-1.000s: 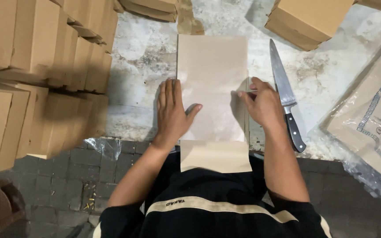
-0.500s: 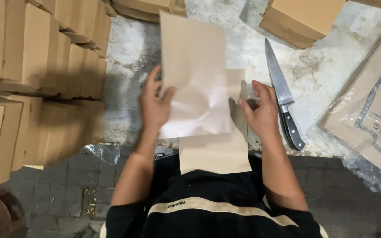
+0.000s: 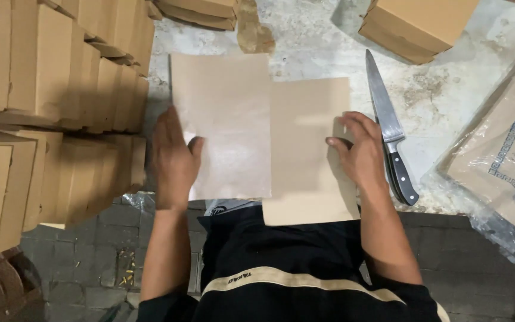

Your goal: Cutting paper liners to size and inserting them into cardboard packaging boxes.

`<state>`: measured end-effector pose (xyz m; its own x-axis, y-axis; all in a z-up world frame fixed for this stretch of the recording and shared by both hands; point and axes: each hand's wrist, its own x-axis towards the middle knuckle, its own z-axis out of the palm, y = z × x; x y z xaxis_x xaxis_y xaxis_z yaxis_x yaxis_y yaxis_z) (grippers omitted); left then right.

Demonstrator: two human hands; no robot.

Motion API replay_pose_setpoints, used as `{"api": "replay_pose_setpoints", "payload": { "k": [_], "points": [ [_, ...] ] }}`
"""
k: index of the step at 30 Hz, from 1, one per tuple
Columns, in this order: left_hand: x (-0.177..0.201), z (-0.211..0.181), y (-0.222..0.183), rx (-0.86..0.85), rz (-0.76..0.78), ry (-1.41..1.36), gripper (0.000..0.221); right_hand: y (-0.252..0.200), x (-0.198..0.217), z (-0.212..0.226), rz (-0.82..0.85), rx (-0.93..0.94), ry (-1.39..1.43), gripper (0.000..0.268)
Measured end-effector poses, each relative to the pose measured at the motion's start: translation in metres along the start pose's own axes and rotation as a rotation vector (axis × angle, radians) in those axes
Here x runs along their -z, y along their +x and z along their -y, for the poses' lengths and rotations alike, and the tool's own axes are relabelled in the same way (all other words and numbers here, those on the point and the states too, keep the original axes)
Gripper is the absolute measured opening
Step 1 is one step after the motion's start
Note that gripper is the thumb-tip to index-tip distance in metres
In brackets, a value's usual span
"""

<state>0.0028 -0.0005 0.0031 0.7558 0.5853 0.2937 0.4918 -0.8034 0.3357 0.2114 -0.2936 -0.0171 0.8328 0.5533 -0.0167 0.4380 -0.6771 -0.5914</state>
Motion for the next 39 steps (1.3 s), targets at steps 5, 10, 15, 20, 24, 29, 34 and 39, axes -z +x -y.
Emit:
{"api": "replay_pose_setpoints", "payload": {
  "k": [5, 10, 15, 20, 24, 29, 34, 39],
  "points": [
    [-0.010, -0.046, 0.005, -0.198, 0.061, -0.352, 0.057, -0.003, 0.019, 0.016, -0.022, -0.169, 0.119, 0.074],
    [-0.038, -0.069, 0.001, -0.296, 0.582, -0.170, 0.087, -0.004, 0.026, 0.007, -0.003, -0.211, 0.112, 0.071],
    [-0.025, -0.053, 0.006, -0.189, 0.661, -0.172, 0.089, -0.019, 0.024, -0.037, -0.102, -0.219, 0.087, 0.063],
    [-0.025, -0.078, 0.017, -0.229, 0.360, -0.668, 0.085, -0.031, 0.037, -0.033, -0.278, -0.106, 0.308, 0.055],
    [-0.056, -0.117, 0.033, -0.073, 0.412, -1.082, 0.095, -0.029, 0.052, -0.019, -0.369, 0.107, 0.535, 0.054],
    [-0.068, -0.123, 0.060, -0.066, 0.348, -1.285, 0.007, -0.023, 0.073, -0.023, -0.334, 0.149, 0.774, 0.074],
    [-0.066, -0.109, 0.079, -0.048, 0.580, -1.330, 0.041, -0.005, 0.073, -0.059, -0.245, -0.022, 0.834, 0.060],
    [-0.065, -0.104, 0.072, -0.021, 0.551, -1.258, 0.027, 0.000, 0.048, -0.074, -0.278, -0.062, 0.875, 0.034]
  ]
}}
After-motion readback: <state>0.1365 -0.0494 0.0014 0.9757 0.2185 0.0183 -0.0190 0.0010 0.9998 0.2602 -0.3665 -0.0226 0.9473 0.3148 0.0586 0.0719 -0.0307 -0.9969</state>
